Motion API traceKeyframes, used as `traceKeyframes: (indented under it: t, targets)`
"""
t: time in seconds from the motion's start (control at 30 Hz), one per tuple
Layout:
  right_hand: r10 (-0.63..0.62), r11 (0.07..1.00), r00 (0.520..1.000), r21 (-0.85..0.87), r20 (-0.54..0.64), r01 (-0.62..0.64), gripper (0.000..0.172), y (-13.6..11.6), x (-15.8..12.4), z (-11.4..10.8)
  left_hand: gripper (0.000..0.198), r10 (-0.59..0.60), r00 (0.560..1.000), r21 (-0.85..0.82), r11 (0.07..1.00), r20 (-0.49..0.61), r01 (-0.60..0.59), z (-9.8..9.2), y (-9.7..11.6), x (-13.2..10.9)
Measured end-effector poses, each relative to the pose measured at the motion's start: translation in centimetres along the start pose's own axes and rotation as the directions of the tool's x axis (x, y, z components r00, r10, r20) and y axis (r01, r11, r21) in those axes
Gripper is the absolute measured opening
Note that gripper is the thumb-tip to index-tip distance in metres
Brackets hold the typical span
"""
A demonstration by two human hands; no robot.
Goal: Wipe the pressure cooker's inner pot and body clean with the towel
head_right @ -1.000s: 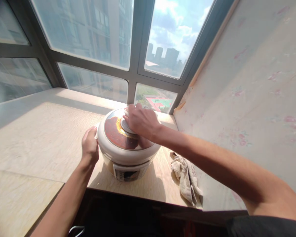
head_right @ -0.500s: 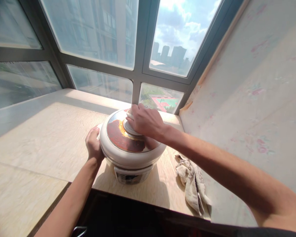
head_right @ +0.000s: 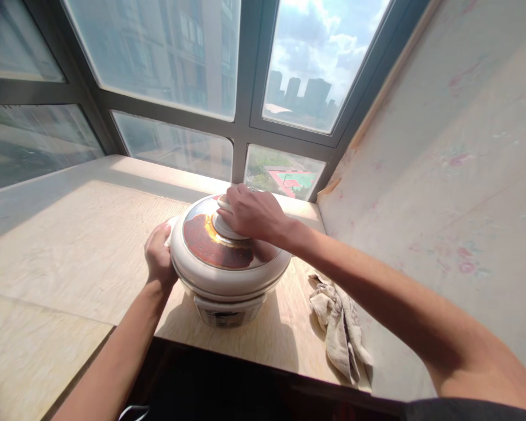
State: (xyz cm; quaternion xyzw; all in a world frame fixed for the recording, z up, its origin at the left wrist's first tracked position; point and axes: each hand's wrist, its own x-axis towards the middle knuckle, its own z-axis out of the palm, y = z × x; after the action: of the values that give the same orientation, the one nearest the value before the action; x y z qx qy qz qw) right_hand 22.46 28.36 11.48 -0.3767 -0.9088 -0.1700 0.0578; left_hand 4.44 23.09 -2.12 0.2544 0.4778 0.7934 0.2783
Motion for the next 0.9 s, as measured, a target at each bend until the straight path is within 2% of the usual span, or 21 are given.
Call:
traceKeyframes:
  t: [0.17, 0.4, 0.57, 0.9]
  targets:
    - [-0.084, 0.996, 0.996, 0.023, -0.024, 0.084, 0.045, 0.8, 0.0, 0.3, 0.035, 0.030, 0.995, -0.012, 0.999, 0.100, -0.029, -0.4, -0.1, 0.2]
    - [-0.283, 0.952, 0.953, 0.087, -0.105, 0.292, 0.047, 2.9, 0.9, 1.5, 0.038, 0.013, 1.000, -0.037, 0.999, 0.010, -0.012, -0.2, -0.5, 0.3]
    - [-0.374, 0.900, 0.911, 0.167, -0.176, 0.402, 0.051, 4.0, 1.5, 2.4, 0.038, 0.007, 1.000, -0.041, 0.999, 0.004, -0.007, -0.1, -0.4, 0.2]
    - [-0.427, 0.866, 0.867, 0.158, -0.257, 0.474, 0.057, 4.3, 1.7, 2.7, 0.036, 0.029, 1.000, -0.030, 0.999, 0.009, -0.029, -0.1, -0.6, 0.4]
